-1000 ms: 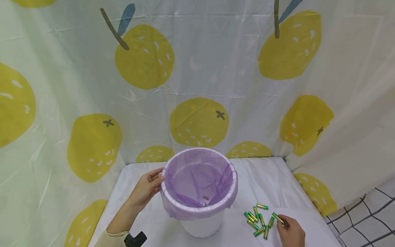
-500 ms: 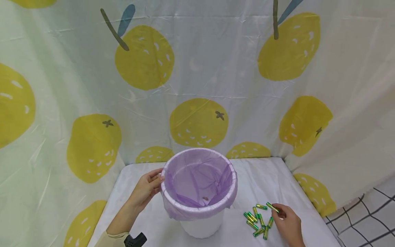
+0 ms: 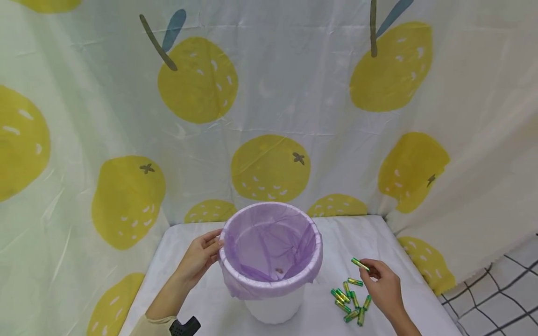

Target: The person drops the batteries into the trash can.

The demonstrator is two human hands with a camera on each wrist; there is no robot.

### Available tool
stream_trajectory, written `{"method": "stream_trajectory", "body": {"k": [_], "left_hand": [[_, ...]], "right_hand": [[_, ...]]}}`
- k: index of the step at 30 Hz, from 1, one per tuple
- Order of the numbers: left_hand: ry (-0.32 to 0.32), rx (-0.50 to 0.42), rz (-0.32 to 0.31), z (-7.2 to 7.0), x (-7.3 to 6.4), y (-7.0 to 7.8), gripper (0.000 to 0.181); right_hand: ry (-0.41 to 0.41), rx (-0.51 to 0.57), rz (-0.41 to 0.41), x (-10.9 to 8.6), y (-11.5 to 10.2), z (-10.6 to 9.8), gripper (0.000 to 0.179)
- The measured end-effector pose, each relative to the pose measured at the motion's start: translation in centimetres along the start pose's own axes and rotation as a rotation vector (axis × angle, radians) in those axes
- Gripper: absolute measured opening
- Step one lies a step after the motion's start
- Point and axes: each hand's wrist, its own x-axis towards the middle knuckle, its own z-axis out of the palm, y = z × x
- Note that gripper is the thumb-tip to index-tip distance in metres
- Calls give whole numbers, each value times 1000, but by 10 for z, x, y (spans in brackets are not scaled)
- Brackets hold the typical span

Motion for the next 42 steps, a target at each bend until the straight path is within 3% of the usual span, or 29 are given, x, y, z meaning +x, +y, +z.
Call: {"method": "stream_trajectory", "body": {"k": [15,21,28,35,42], "left_hand": [[-14,-9,-27,-5,-1,2,56],[5,-8,-23,-11,-6,1,55],[-22,-13,-7,-10,-3,-2,53],[-30,-40,-15,-6,5,-2,54],[-41,-42,-12,-5,6,-2,54]], "right_hand": [[-55,157,-83,35,-37,-4,21],[-56,195,-128,44,-55,6,25],[-24,236,-250,64,-99,8,28],[-127,291,-429,85,-143,7,31],[-187,299,-444,96,-142,30,34]]}}
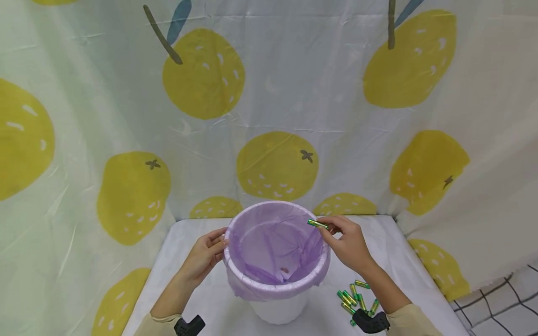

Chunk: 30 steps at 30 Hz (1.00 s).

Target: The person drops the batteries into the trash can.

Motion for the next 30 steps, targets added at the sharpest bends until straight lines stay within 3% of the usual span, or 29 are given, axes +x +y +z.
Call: {"method": "stream_trajectory", "body": {"k": [5,12,20,30], "left_hand": [[-17,-3,4,0,-1,-1,54],[-28,7,44,-1,4,1,53],[2,-9,22,-2,3,3,53],[-12,-38,8,0,-2,2,53]], "right_hand": [[-47,-2,0,8,4,11,33],[-91,109,-74,31,-8,26,30],[-177,151,-14,47,-7,41,25],[-245,73,-34,60,-11,47,22]]}}
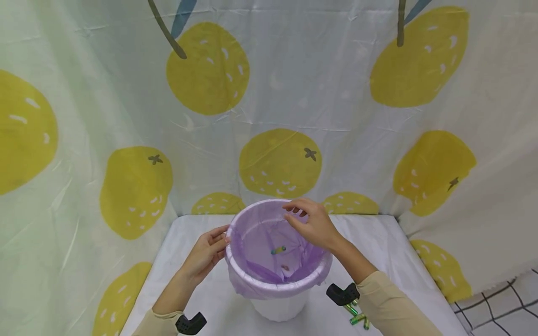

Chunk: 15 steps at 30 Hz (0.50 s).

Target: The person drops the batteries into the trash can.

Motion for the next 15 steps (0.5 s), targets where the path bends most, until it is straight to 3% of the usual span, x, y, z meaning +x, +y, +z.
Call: {"method": "stream_trajectory", "body": {"k": [11,15], "left_hand": [[19,4,-8,0,0,-2,53],[20,4,-5,1,0,-1,53]], "right_hand": [[-17,7,-20,-6,4,-4,21],[-24,-22,9,-11,5,-9,21]]}}
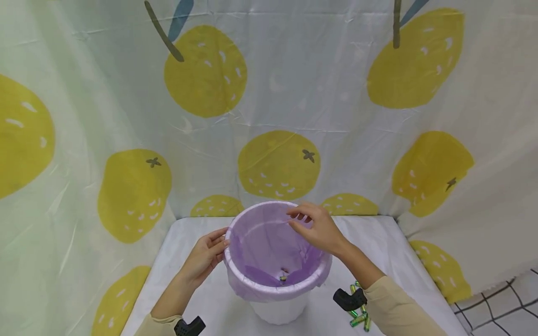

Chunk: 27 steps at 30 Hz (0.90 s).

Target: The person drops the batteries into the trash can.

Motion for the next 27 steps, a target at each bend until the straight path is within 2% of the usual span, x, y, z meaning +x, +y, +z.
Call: {"method": "stream_trajectory", "body": {"k": [5,15,27], "left_hand": [[-13,-1,6,0,0,0,53],[-3,-11,-3,1,-1,-1,52],[-2,-18,-7,1,-2,-1,54]], "right_hand": [[26,-38,12,-6,1,-7,22],[47,-30,5,-20,4,-18,24],[74,-96,55,-39,9,-29,24]]}}
